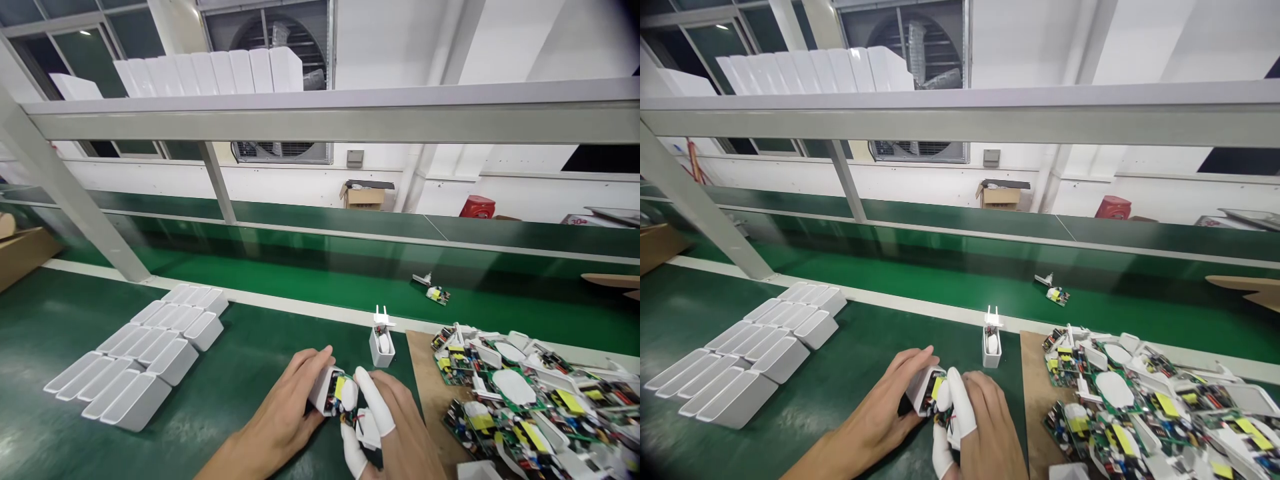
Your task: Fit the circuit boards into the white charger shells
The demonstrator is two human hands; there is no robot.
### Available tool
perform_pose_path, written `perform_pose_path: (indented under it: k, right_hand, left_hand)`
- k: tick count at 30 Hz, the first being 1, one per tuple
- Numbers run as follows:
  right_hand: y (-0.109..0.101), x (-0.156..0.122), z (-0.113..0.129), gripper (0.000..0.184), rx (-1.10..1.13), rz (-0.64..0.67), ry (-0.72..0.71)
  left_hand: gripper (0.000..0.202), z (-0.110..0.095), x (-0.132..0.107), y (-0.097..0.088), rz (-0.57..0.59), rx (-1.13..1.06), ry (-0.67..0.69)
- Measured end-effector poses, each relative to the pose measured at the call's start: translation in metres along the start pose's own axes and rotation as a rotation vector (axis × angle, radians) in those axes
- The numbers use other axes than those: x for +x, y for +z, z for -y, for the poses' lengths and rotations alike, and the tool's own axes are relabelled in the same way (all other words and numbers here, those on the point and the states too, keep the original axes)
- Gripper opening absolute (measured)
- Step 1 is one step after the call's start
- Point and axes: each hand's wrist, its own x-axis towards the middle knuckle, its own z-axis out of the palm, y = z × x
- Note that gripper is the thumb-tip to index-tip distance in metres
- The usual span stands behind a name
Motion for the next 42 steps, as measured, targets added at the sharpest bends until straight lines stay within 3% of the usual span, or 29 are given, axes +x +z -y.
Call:
perform_pose_path:
  k: [4, 12, 19, 23, 25, 28, 30, 33, 37, 42]
  right_hand:
    - [0.005, -0.003, 0.002, 0.065, 0.025, -0.022, 0.040]
    - [-0.019, 0.017, 0.006, 0.064, 0.031, 0.018, -0.012]
    - [-0.013, 0.006, 0.006, 0.071, 0.118, 0.051, 0.053]
    - [-0.016, 0.000, -0.002, 0.076, 0.345, 0.131, 0.169]
    - [-0.018, 0.001, -0.005, 0.069, 0.420, 0.181, 0.184]
    - [-0.012, 0.003, -0.007, 0.049, 0.429, 0.214, 0.096]
    - [-0.005, 0.004, -0.005, 0.048, 0.438, 0.219, 0.011]
    - [0.000, 0.007, -0.002, 0.050, 0.419, 0.139, -0.077]
    - [-0.006, 0.011, -0.001, 0.051, 0.350, 0.018, -0.041]
    - [-0.009, 0.012, -0.003, 0.044, 0.382, 0.190, -0.033]
  left_hand:
    - [0.090, -0.001, 0.000, 0.001, 0.003, -0.002, 0.011]
    - [0.089, -0.005, 0.003, -0.001, 0.013, -0.011, -0.012]
    - [0.094, -0.010, 0.000, 0.005, 0.005, -0.001, -0.060]
    - [0.087, -0.017, 0.001, 0.006, 0.098, -0.292, -0.190]
    - [0.080, -0.020, 0.003, 0.003, 0.085, -0.462, -0.262]
    - [0.071, -0.023, 0.005, -0.001, 0.039, -0.667, -0.321]
    - [0.065, -0.023, 0.005, -0.004, 0.042, -0.726, -0.349]
    - [0.066, -0.022, 0.001, -0.006, 0.038, -0.641, -0.353]
    - [0.088, -0.021, -0.004, -0.007, -0.055, -0.479, -0.258]
    - [0.089, -0.021, -0.003, 0.000, -0.167, -0.316, -0.219]
